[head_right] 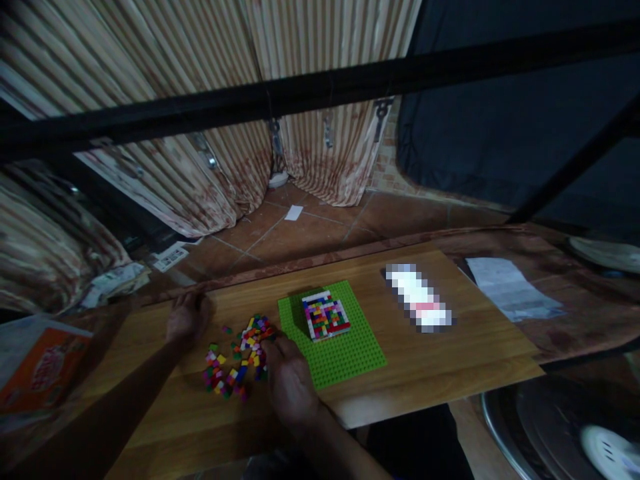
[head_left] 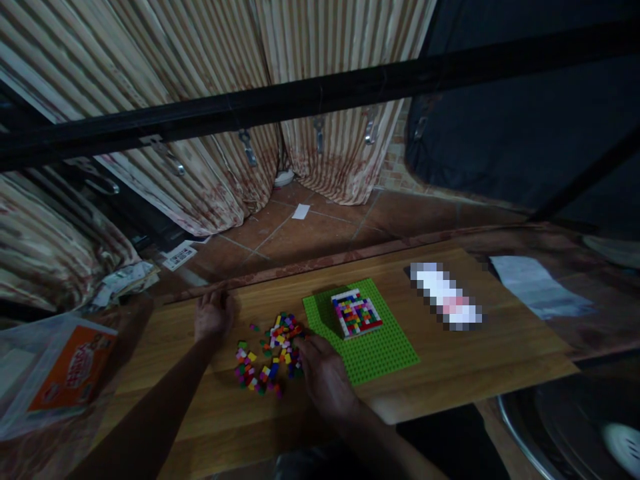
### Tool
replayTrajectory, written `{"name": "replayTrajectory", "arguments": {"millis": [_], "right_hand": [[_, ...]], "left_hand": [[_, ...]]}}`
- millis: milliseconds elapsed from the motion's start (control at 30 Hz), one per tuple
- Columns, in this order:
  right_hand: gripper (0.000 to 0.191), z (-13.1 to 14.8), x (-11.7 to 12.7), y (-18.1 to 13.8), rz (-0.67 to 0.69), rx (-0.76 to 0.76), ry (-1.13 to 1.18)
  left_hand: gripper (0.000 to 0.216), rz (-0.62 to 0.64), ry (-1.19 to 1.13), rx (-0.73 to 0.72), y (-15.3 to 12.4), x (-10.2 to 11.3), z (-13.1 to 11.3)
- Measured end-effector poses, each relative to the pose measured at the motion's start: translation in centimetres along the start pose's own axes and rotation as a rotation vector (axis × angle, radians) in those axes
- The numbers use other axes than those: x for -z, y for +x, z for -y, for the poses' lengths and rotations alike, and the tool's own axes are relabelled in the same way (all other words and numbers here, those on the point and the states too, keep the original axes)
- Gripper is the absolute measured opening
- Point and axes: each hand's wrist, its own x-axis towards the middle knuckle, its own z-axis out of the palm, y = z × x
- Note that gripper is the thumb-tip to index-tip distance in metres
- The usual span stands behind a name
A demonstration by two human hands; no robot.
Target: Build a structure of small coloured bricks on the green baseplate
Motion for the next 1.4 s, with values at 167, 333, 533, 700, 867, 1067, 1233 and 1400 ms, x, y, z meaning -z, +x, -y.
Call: {"name": "replayTrajectory", "arguments": {"millis": [167, 333, 533, 700, 867, 1067, 1233, 1400], "right_hand": [[0.027, -0.1, 1.3, -0.2, -0.095, -0.064, 0.202], [0.023, -0.3, 3.4, -1.4, -0.094, -0.084, 0.240], [0.019, -1.3, 7.2, -1.7, -0.242, -0.039, 0.179], [0.017, -3.7, 11.0, 0.2, -0.422, -0.146, 0.179], [0.027, -5.9, 12.4, 2.2, -0.457, -0.300, 0.133], [0.027, -7.6, 12.0, 4.2, -0.413, -0.261, 0.044], [0.027, -8.2, 11.8, 5.1, -0.369, -0.262, 0.019], [0.026, -8.0, 11.4, 5.0, -0.399, -0.234, -0.060]], "left_hand": [[0.045, -0.006, 0.013, 0.004, 0.1, -0.1, 0.0], [0.044, -0.027, -0.006, 0.002, 0.0, -0.3, 0.0], [0.045, -0.010, 0.009, 0.009, 0.1, -0.4, 0.2], [0.046, 0.006, 0.000, -0.007, 0.1, 0.0, 0.0], [0.049, 0.029, 0.005, 0.005, 0.0, 0.5, -0.5], [0.045, 0.025, 0.006, -0.004, 0.1, 0.4, -0.2], [0.043, 0.013, -0.022, -0.003, 0.1, 0.5, -0.2], [0.048, 0.030, -0.024, -0.003, 0.0, 0.8, -0.6]]}}
